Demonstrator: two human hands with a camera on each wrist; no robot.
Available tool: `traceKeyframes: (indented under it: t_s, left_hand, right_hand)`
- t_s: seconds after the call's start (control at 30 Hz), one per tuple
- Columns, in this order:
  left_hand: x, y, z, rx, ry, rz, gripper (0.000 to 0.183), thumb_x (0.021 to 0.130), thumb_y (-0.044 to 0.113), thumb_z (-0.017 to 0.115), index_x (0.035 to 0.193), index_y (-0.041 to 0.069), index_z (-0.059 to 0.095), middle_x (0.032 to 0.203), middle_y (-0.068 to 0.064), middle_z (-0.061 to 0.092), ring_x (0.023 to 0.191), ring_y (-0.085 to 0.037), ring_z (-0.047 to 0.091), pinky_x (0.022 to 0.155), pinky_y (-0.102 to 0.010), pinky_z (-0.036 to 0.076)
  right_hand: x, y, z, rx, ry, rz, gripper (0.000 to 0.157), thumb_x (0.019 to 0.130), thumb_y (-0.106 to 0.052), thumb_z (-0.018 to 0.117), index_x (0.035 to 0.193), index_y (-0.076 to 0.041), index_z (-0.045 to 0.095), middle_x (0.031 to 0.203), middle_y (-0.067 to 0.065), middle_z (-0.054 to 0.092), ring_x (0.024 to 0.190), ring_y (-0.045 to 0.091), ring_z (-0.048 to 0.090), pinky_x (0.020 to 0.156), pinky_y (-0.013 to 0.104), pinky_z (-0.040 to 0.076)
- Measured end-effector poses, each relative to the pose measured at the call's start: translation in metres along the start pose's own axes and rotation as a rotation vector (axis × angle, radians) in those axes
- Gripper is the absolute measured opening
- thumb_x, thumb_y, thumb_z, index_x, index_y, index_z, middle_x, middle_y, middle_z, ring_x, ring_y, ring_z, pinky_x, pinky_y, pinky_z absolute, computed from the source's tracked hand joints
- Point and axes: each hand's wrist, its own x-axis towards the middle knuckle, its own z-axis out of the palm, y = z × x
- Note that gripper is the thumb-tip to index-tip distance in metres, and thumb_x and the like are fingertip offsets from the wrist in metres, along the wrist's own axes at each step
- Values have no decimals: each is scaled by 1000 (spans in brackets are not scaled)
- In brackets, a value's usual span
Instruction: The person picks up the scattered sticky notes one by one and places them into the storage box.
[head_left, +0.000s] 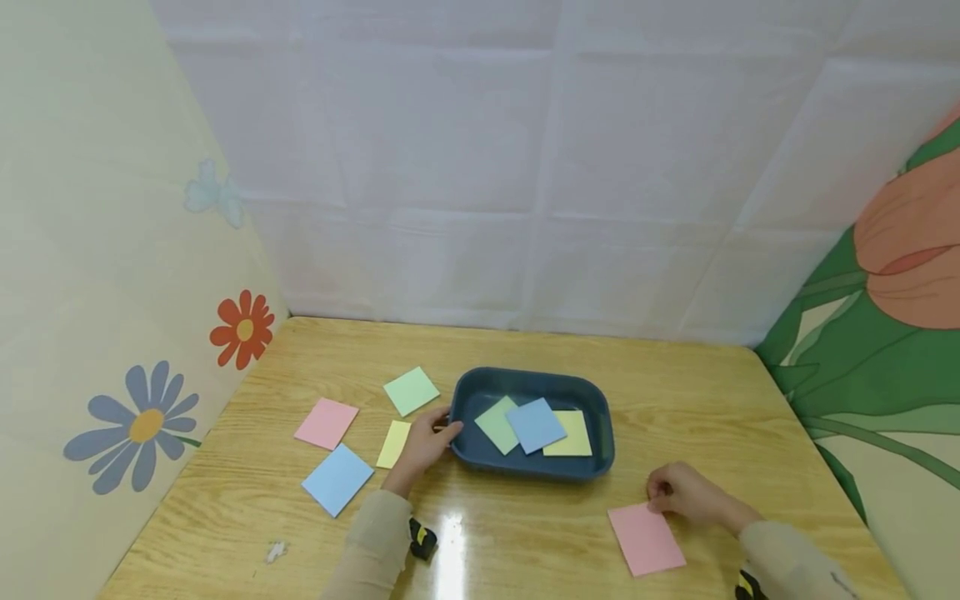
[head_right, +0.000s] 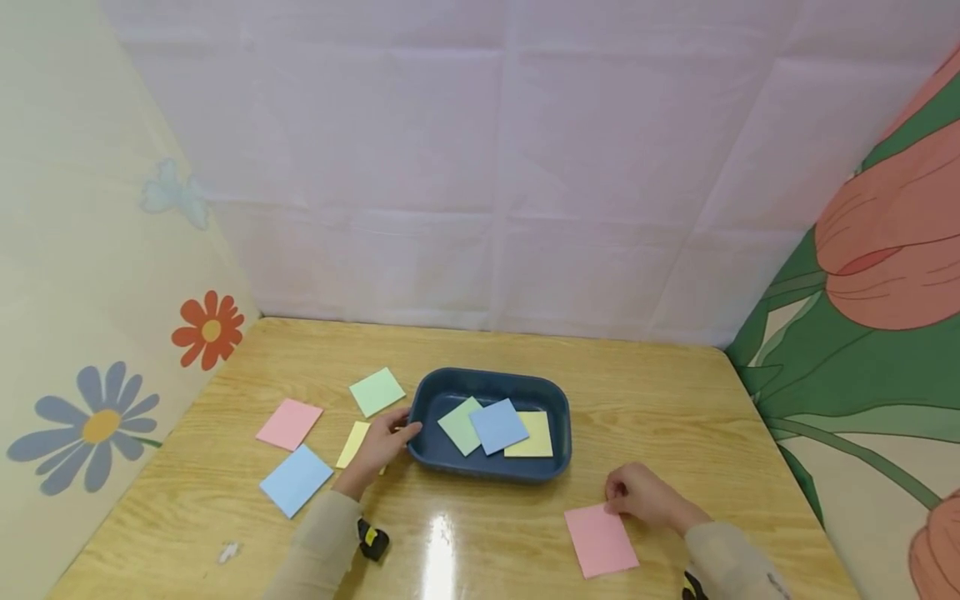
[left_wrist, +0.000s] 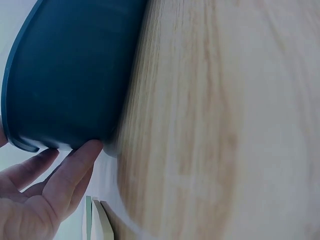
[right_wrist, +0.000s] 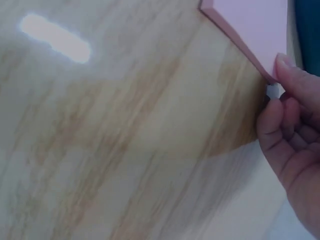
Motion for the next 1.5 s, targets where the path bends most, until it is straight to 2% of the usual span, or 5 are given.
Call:
traceKeyframes:
  t_s: [0.33,0.8,1.0,1.23,1.5]
  left_hand:
    - [-13,31,-2,-7,-12,-8,35,90,2,53,120,-17,49,104,-26,57,86,-25,57,65,-32,54]
    - [-1,-4,-2,-51,-18,65,45,89,20,59,121,-11,52,102,-22,58,86,-25,58,64,-33,55]
    - [2,-2,-2,-48,-12,-48,41,91,10,56,125,-11,49,110,-24,56,92,-27,56,68,-34,55]
    - [2,0,-1,-43,-1,-51,39,91,8,56,124,-11,50,109,-22,57,90,-24,56,66,-33,55]
    - [2,-3,0,-28,12,-43,38,91,9,56,124,-9,50,109,-23,56,91,-25,56,67,-33,54]
  right_hand:
    - [3,15,-4,-14,233,183,10,80,-8,69,75,-5,60,69,-2,52,60,5,43,52,21,38]
    - [1,5,-3,115,256,332,26,78,-12,71,96,4,63,81,3,58,74,15,50,59,23,44]
    - [-8,11,-5,275,161,231,50,73,-12,76,112,12,55,88,7,56,76,14,49,61,22,44]
    - [-10,13,3,21,201,33,53,69,-20,79,110,6,58,85,2,48,71,5,41,56,20,39]
    - [-11,7,7,0,218,58,53,68,-17,80,109,7,57,85,3,45,70,5,40,56,20,39]
